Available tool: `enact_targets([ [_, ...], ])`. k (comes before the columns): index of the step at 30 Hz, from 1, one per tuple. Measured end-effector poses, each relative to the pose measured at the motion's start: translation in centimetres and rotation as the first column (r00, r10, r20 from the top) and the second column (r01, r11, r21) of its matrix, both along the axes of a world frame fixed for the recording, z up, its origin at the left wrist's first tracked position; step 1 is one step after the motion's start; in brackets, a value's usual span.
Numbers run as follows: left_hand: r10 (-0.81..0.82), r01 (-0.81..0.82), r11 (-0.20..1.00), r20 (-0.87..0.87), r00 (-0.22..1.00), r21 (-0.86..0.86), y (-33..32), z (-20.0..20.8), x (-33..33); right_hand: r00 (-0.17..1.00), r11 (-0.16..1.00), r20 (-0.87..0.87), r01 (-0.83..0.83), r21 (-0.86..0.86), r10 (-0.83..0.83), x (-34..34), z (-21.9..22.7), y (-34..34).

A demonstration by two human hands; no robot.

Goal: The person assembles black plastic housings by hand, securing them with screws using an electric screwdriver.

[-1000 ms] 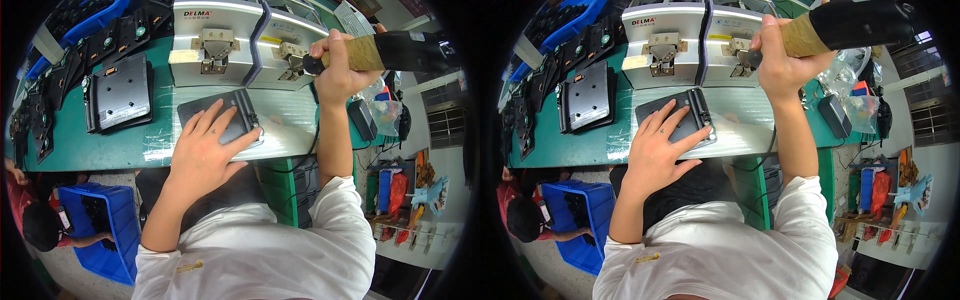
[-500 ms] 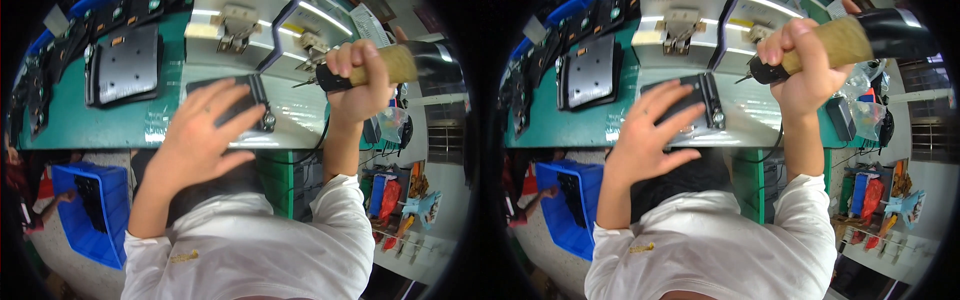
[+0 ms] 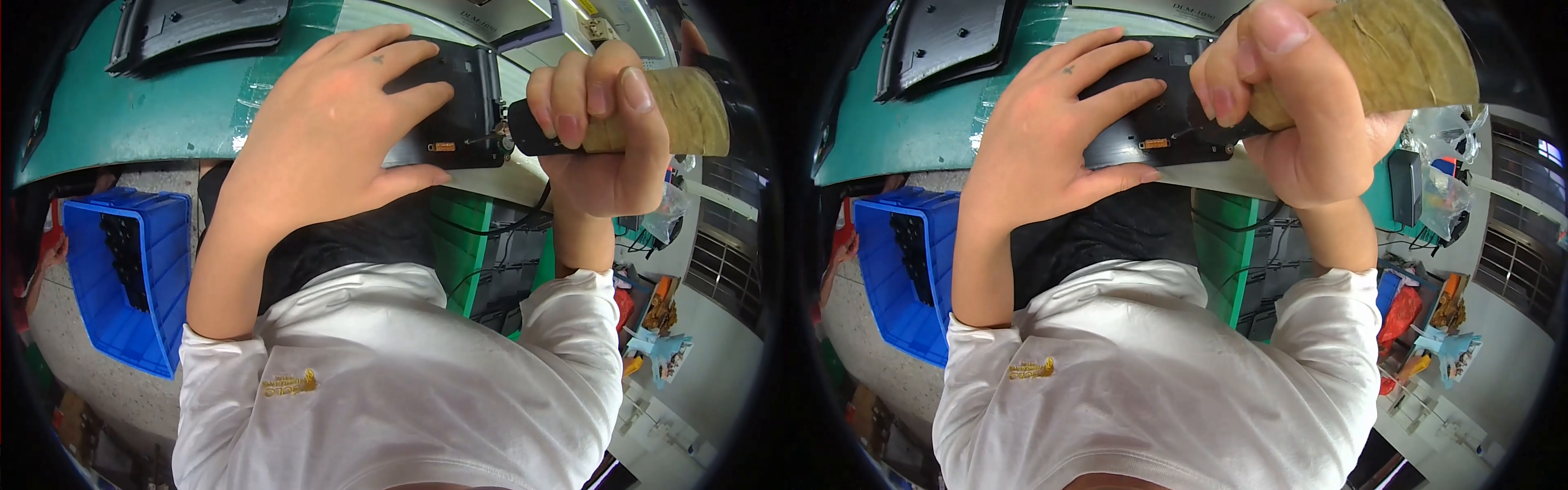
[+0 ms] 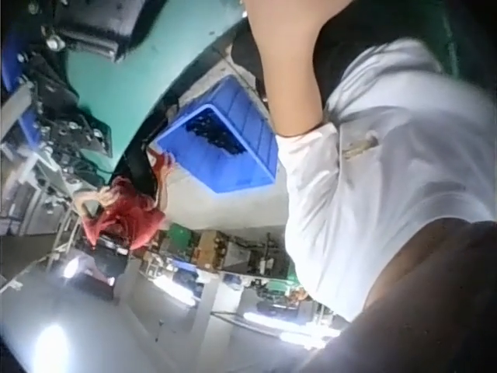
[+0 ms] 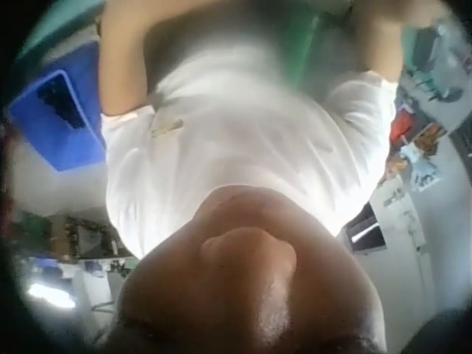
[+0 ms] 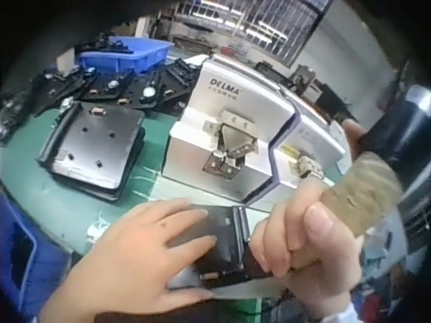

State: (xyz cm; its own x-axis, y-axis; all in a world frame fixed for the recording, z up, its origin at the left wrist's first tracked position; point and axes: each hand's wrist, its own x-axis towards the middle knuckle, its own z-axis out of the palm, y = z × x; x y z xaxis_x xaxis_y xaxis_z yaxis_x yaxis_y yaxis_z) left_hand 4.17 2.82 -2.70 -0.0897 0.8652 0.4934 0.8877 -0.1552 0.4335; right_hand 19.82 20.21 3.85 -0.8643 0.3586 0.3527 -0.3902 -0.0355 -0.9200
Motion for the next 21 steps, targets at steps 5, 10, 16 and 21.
enact_targets([
  [5, -0.007, 0.007, 1.000, 0.013, 1.000, 0.003, 0.0, 0.2, 0.1, 0.985, 0.946, 0.108, 0.097, 0.308, -0.135, 0.2, 1.6, -2.1],
  [10, 0.001, -0.001, 1.000, 0.021, 1.000, 0.000, -0.2, 0.0, 0.0, 0.995, 0.982, 0.099, -0.010, 0.190, -0.009, -0.2, -0.3, -1.2],
  [16, -0.014, 0.014, 1.000, 0.012, 1.000, 0.006, 0.2, 0.1, 0.1, 0.999, 0.985, 0.029, 0.032, 0.167, -0.038, -0.4, -0.4, -1.5],
  [21, 0.000, 0.000, 1.000, 0.010, 1.000, -0.010, 0.3, 0.2, 0.2, 0.982, 0.961, 0.149, 0.074, 0.265, -0.117, -0.2, 0.8, -2.3],
])
